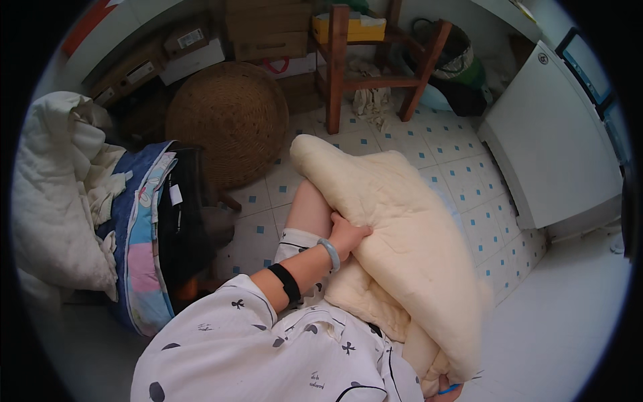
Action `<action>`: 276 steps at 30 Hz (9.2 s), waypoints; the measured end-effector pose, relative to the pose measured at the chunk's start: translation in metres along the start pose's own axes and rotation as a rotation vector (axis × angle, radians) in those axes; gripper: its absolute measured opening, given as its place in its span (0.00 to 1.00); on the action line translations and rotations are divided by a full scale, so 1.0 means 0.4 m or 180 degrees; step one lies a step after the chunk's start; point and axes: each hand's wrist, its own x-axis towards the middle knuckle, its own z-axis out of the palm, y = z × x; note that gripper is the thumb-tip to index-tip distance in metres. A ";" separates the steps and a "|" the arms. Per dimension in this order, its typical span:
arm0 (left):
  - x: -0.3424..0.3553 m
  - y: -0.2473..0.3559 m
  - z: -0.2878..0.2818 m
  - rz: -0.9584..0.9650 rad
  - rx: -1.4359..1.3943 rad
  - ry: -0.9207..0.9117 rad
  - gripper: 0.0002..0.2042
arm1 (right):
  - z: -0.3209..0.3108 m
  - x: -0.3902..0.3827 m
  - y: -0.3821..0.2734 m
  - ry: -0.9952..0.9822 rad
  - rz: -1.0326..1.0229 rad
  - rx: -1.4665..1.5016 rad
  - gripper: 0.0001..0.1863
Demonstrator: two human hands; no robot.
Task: The person uses scissors and thread to repair a thick white quilt and its patterned cover, cutting loose threads and aligning the fabric edges.
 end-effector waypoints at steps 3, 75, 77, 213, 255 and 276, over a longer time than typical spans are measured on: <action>0.090 -0.009 0.053 0.1493 -0.0334 -0.0184 0.37 | 0.092 0.047 -0.083 -0.0066 -0.0159 0.0106 0.37; -0.970 -0.232 -0.512 0.1213 -0.3237 0.2885 0.39 | 0.851 -0.615 -0.810 -0.7308 -0.3460 -0.0722 0.39; -0.943 -0.281 -0.560 0.1340 -0.3484 0.2670 0.30 | 0.902 -0.657 -0.894 -0.6126 -0.4185 -0.0294 0.45; -0.188 -0.001 -0.538 0.2013 -0.1686 0.2976 0.35 | 1.205 -0.363 -0.350 -0.6790 0.3600 -0.0253 0.28; -0.209 -0.032 -0.548 0.2267 -0.1399 0.2659 0.39 | 1.163 -0.364 -0.380 -0.6301 0.2271 -0.0378 0.25; -0.199 0.003 -0.529 0.2301 0.3315 0.2872 0.26 | 1.300 -0.289 -0.226 -0.4493 0.1578 0.0818 0.11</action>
